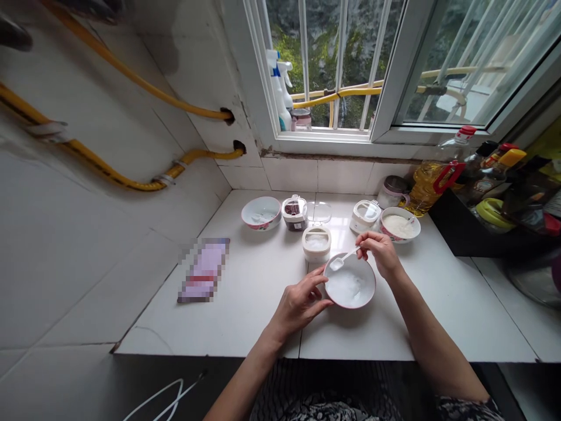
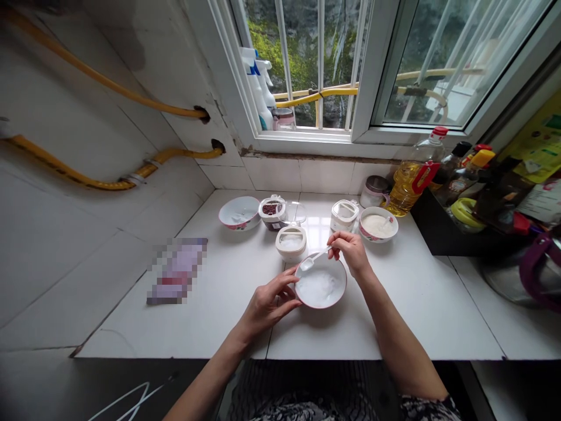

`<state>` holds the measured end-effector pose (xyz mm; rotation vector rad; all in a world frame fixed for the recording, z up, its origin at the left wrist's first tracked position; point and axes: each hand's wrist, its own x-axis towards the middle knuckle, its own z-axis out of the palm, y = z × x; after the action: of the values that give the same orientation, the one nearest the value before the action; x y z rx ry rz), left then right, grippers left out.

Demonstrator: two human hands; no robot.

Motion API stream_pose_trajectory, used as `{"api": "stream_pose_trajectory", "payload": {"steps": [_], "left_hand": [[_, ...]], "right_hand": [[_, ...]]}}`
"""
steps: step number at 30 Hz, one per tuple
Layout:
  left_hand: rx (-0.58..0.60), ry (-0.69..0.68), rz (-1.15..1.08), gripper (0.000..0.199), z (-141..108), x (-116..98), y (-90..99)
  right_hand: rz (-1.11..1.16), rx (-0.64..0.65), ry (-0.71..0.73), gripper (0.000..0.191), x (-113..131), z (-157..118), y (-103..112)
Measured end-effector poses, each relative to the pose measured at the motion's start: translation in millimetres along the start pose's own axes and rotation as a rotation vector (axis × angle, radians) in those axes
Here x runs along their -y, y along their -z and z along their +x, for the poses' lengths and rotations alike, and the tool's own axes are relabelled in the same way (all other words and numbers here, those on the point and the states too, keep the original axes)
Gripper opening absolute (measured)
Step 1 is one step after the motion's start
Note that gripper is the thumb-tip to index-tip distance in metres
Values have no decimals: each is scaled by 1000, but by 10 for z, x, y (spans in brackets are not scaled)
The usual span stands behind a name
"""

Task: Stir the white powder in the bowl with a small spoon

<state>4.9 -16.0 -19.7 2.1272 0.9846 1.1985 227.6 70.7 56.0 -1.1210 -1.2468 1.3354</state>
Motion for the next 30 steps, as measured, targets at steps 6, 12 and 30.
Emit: {"api": "stream_pose_trajectory", "payload": {"steps": [6, 12, 30], "left_hand": [[-8, -3, 15, 30, -1, 13, -3], [0, -3, 23, 30, -1, 5, -2], [1, 16, 1, 28, -15, 8, 7]], "right_hand": [[-118, -149, 357, 10, 6, -39, -159], [-698, -46, 905, 16, -43, -97, -273], [-784, 214, 471, 17, 98, -155, 65]]}}
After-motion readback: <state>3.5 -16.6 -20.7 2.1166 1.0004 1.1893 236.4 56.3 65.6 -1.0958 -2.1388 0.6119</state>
